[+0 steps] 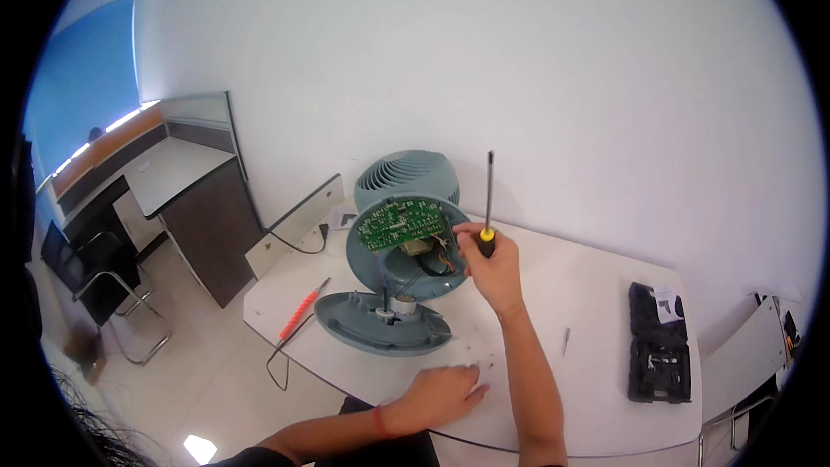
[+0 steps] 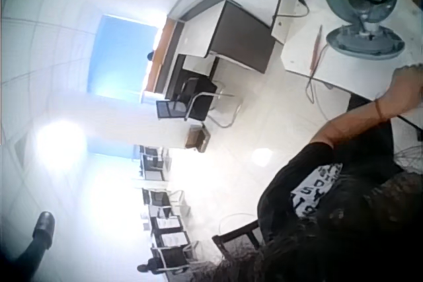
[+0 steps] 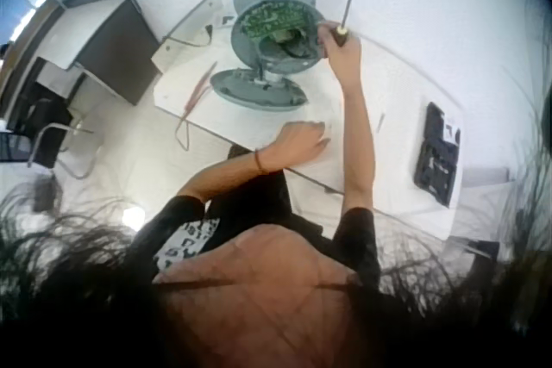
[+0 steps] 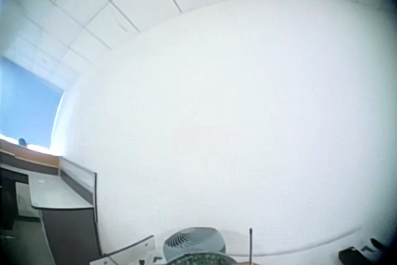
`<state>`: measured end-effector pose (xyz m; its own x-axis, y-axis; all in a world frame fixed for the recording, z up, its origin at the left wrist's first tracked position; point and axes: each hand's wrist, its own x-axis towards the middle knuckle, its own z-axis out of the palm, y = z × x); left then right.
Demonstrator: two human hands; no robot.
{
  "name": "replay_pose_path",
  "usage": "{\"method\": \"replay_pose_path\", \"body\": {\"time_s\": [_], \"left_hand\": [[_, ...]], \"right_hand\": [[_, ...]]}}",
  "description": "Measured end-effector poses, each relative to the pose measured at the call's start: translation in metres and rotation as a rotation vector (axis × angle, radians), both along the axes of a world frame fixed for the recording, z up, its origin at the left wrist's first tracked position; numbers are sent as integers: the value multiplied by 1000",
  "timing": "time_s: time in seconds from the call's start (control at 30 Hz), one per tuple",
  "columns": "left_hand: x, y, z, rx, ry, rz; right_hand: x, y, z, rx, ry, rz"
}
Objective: The person uses a screwdriver to loosen and remove screws from a circuit board mounted inside a teal fan housing. The person repeatedly adjusts the board and removes screws one by one, leaving the board partially detached by the end of the clip.
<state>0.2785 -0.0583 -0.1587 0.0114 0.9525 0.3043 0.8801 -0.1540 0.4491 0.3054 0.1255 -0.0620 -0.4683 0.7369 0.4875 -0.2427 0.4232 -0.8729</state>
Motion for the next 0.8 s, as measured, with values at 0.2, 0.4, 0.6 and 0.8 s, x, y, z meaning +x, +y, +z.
{"method": "replay_pose_path", "body": {"time_s": [0.2, 0.4, 0.6, 0.8], "left_hand": [[-95, -56, 76, 205, -545, 273], [-146, -63, 127, 18, -802, 287], [-186, -29, 99, 84, -670, 395], [-221, 16, 66, 99, -687, 448]], "right_hand": [[-28, -2, -8, -13, -9, -46], [-47, 8, -17, 128, -37, -175], [-57, -3, -17, 125, -78, -166], [-67, -2, -14, 99, -71, -236]]}}
